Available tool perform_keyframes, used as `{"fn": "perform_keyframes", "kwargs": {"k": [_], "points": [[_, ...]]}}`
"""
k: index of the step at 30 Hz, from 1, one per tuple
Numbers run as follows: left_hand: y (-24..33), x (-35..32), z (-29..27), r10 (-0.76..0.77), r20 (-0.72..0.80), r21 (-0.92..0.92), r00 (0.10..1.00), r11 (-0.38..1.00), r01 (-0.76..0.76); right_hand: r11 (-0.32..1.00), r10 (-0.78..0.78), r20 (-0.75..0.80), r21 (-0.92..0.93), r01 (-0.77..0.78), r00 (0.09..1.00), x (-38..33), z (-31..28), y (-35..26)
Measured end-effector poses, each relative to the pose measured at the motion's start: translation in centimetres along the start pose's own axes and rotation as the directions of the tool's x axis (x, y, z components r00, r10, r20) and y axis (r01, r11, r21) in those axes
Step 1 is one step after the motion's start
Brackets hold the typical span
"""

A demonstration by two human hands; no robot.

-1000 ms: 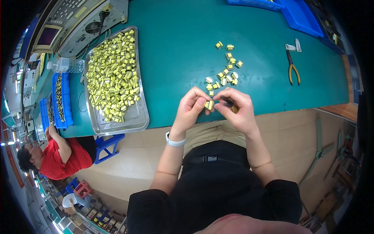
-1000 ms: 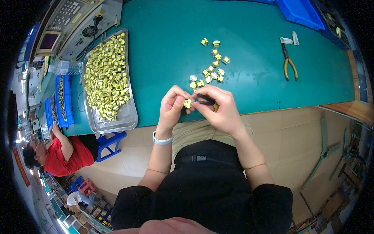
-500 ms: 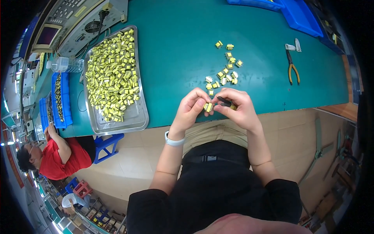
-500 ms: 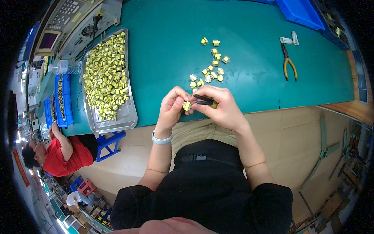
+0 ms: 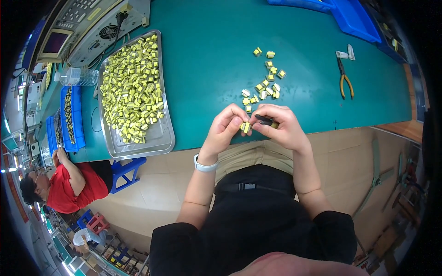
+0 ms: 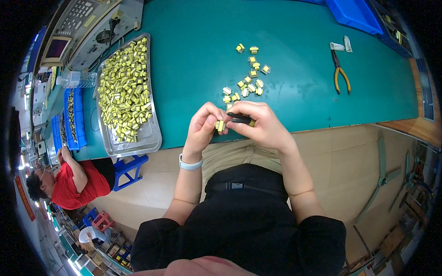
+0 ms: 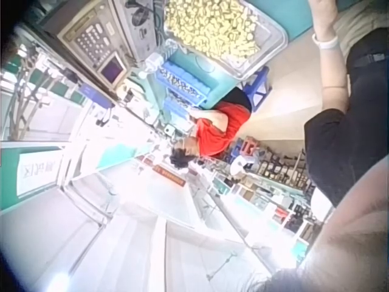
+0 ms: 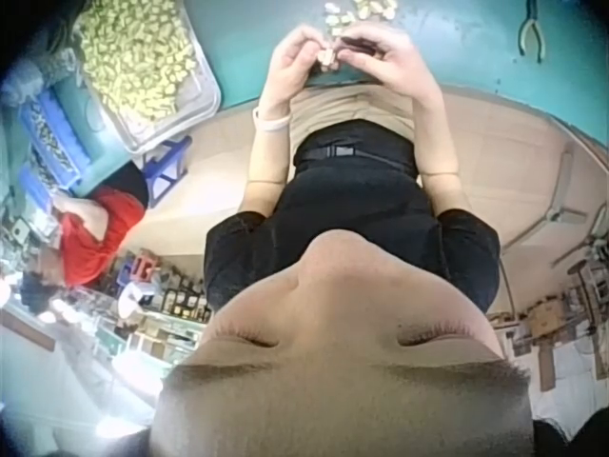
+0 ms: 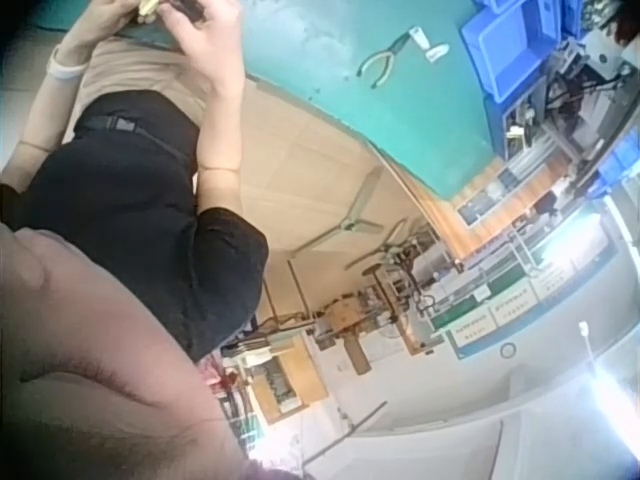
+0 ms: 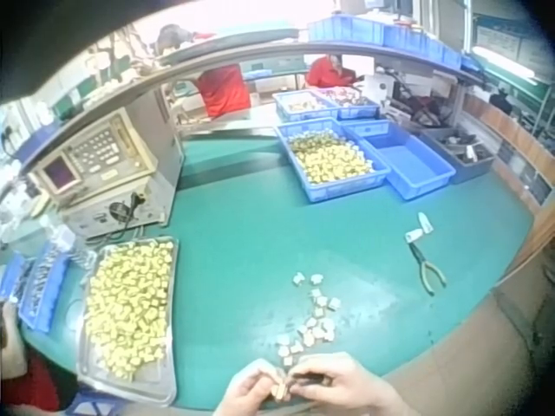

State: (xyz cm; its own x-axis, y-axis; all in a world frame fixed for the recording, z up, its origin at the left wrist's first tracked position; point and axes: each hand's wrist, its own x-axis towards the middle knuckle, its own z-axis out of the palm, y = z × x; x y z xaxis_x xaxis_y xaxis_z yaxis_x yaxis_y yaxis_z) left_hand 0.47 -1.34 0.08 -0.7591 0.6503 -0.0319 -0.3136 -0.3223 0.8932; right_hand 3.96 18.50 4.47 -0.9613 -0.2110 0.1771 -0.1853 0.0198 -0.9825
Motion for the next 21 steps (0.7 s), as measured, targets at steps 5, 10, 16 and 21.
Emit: {"fn": "perform_keyframes", "kwargs": {"k": [5, 10, 16, 21], "points": [[-0.13, 0.04, 0.01, 0.027, 0.016, -0.001, 0.999, 1.0, -0.027, 1.0, -0.004, -0.026, -0.027, 0.003, 1.0, -0.11, 0.11, -0.04], [-0.41, 0.14, 0.16, 0.06, 0.003, -0.001, 0.998, 0.998, -0.06, 0.997, 0.049, -0.045, -0.054, -0.052, 0.998, -0.48, 0.27, -0.11], [-0.42, 0.28, 0.27, 0.082, -0.017, 0.002, 0.996, 0.997, -0.082, 0.997, 0.041, -0.081, -0.055, -0.046, 0.996, -0.47, 0.59, 0.07], [-0.63, 0.35, 0.23, 0.108, -0.035, 0.004, 0.994, 0.994, -0.108, 0.995, 0.041, -0.067, -0.086, -0.046, 0.997, -0.27, 0.52, -0.17]]}}
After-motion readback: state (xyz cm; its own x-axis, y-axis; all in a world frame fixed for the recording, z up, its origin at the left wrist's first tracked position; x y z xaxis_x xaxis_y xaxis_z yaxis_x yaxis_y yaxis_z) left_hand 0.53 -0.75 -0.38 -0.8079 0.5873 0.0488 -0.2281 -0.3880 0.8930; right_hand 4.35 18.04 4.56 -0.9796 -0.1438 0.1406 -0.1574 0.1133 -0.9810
